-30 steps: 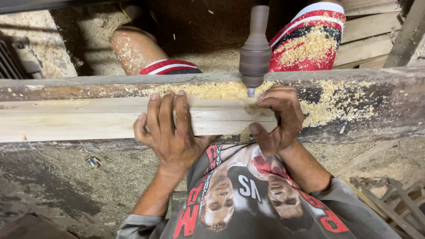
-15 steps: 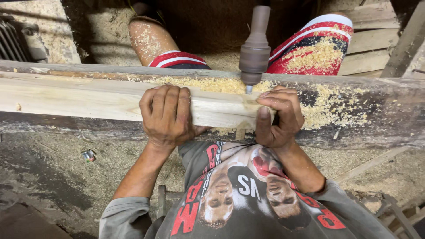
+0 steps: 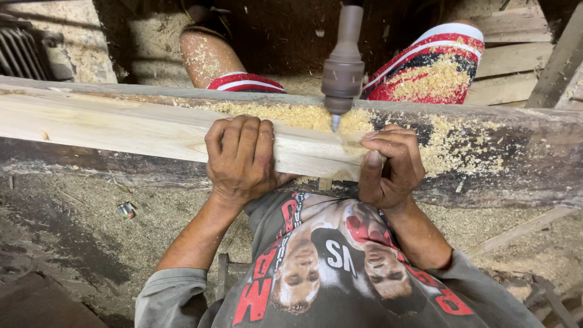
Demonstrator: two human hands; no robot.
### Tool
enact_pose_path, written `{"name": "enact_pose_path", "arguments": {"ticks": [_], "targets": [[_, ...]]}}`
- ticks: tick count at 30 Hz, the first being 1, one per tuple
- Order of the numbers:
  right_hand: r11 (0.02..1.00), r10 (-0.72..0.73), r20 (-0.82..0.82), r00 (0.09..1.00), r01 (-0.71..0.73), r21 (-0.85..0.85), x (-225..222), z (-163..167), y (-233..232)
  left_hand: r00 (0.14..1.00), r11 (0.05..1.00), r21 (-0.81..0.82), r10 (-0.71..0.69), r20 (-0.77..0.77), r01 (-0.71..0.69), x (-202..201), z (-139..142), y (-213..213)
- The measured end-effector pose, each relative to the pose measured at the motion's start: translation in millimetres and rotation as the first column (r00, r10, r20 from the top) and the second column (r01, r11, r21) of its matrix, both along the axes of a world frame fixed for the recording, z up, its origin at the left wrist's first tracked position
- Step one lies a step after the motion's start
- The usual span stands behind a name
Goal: The person holds a long wooden plank against a fixed vertical router bit and feeds it lengthwise to cut a groove along its face, repositioning the plank repeatedly to extend the cut. At the end the person carries the routed plank and sets it down on a pile of wood pieces on the floor.
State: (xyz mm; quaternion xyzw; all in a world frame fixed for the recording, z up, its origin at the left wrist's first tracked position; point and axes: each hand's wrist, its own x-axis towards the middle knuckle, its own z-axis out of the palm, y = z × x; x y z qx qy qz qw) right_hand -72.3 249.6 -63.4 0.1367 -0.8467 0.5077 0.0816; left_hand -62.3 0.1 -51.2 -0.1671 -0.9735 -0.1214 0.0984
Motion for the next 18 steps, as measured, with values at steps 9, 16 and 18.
{"name": "enact_pose_path", "arguments": {"ticks": [9,16,18], "targets": [[0.999,0.012,0.002,1.0,-0.012,0.052,2.5,0.9,9.1,1.0,1.0,0.005,-0.016,-0.014,0.016,2.1,-2.4,6.1],[0.994,-0.043,-0.016,0.999,0.044,0.097,8.4,0.0,24.5,0.999,0.999,-0.001,-0.047,0.017,0.047,5.3,-0.8,21.5],[0.992,-0.044,-0.012,0.999,0.045,0.114,8.2,0.1,30.9,0.999,0.999,0.019,-0.044,0.007,0.044,4.4,-1.8,30.1]]}}
